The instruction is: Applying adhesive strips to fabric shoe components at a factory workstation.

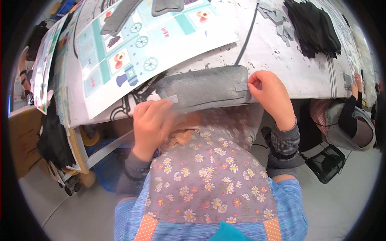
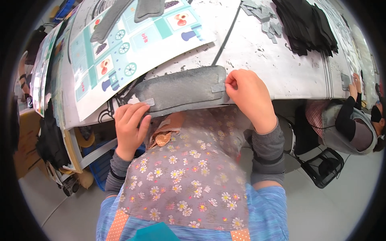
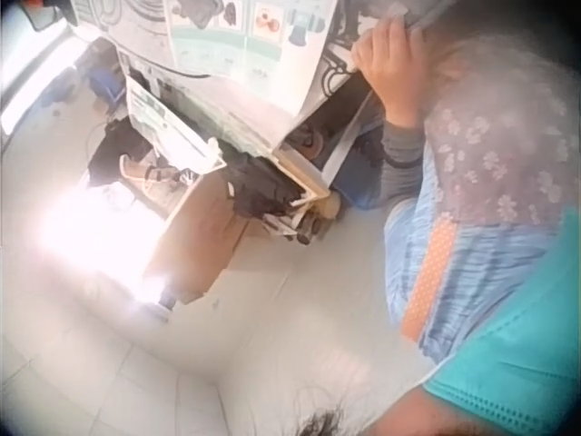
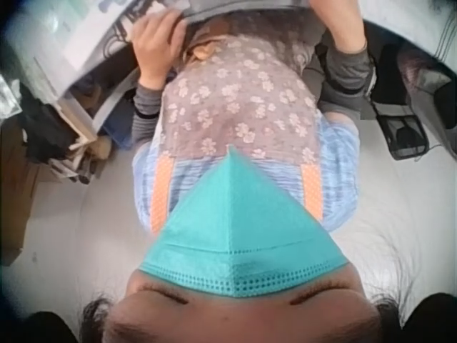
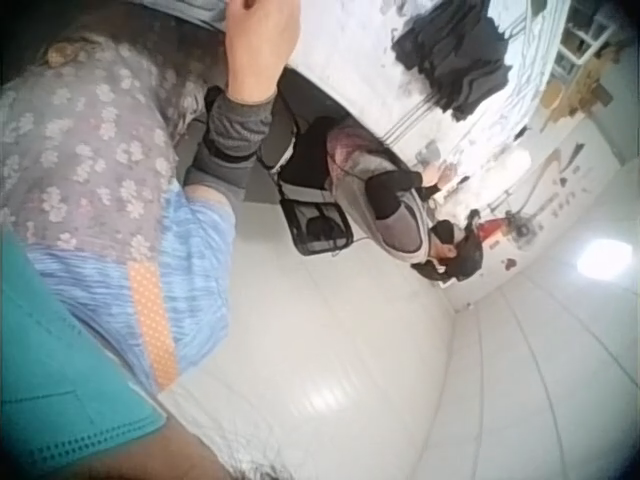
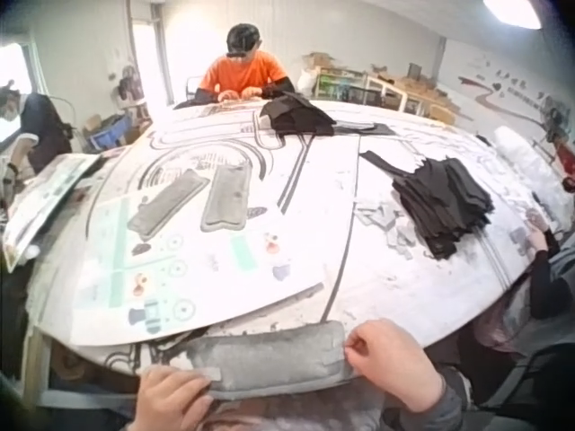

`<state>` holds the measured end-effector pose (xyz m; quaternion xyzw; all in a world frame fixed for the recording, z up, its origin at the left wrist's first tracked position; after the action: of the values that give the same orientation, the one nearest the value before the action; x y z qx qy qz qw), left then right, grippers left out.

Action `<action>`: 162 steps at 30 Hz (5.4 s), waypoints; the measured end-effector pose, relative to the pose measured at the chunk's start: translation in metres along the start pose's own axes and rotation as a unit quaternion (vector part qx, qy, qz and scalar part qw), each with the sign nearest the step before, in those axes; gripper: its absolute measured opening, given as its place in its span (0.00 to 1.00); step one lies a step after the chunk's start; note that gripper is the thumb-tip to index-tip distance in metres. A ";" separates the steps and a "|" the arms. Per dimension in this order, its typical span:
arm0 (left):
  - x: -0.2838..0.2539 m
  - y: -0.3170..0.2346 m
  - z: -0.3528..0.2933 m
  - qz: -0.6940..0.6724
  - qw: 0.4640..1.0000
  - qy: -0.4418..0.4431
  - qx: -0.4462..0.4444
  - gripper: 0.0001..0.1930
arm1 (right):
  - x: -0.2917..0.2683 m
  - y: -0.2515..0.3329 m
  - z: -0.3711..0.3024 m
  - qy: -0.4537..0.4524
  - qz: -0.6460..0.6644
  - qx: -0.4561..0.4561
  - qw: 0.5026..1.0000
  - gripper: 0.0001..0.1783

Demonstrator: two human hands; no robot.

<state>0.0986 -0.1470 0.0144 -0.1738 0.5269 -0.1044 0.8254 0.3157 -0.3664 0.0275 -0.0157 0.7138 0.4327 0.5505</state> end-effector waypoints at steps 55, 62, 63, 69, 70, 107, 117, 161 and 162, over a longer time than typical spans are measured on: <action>-0.098 0.206 -0.074 -0.026 0.871 -0.155 -0.466 0.29 | -0.013 -0.023 0.130 0.074 0.057 0.031 0.995 0.12; -0.089 0.239 -0.041 -0.103 0.890 -0.151 -0.418 0.28 | -0.085 -0.116 0.155 -0.077 -0.232 0.088 0.966 0.15; -0.091 0.243 -0.043 -0.047 0.902 -0.139 -0.406 0.27 | -0.084 -0.121 0.161 -0.073 -0.209 0.114 0.968 0.16; -0.106 0.162 -0.026 0.209 0.904 -0.255 -0.274 0.20 | -0.071 -0.116 0.194 -0.189 -0.257 0.128 0.939 0.22; -0.103 0.148 -0.021 0.144 0.915 -0.267 -0.266 0.19 | -0.074 -0.113 0.196 -0.248 -0.284 0.115 0.919 0.23; 0.008 -0.021 0.013 -0.395 0.891 0.157 -0.158 0.11 | 0.051 0.081 -0.039 0.141 0.359 -0.069 0.920 0.08; 0.007 -0.013 0.015 -0.362 0.930 0.040 -0.047 0.04 | 0.052 0.066 -0.023 0.105 0.348 0.038 0.931 0.09; 0.036 0.001 0.051 -0.081 0.996 -0.042 0.018 0.15 | 0.082 0.056 0.027 0.053 0.122 0.109 0.985 0.12; 0.038 0.003 0.051 -0.084 0.995 -0.041 0.017 0.15 | 0.083 0.055 0.029 0.053 0.103 0.104 0.988 0.12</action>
<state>0.1614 -0.1488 0.0012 -0.2073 0.4741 -0.1749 0.8376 0.2778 -0.2758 -0.0067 0.0922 0.7809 0.4096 0.4626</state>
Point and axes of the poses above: each hand's wrist, its own z-axis towards the middle knuckle, its own x-axis out of the palm, y = z × x, the point moved 5 cm from there along z, towards the middle knuckle, and after that the axes turned 2 degrees about -y, right-handed, at the moved point
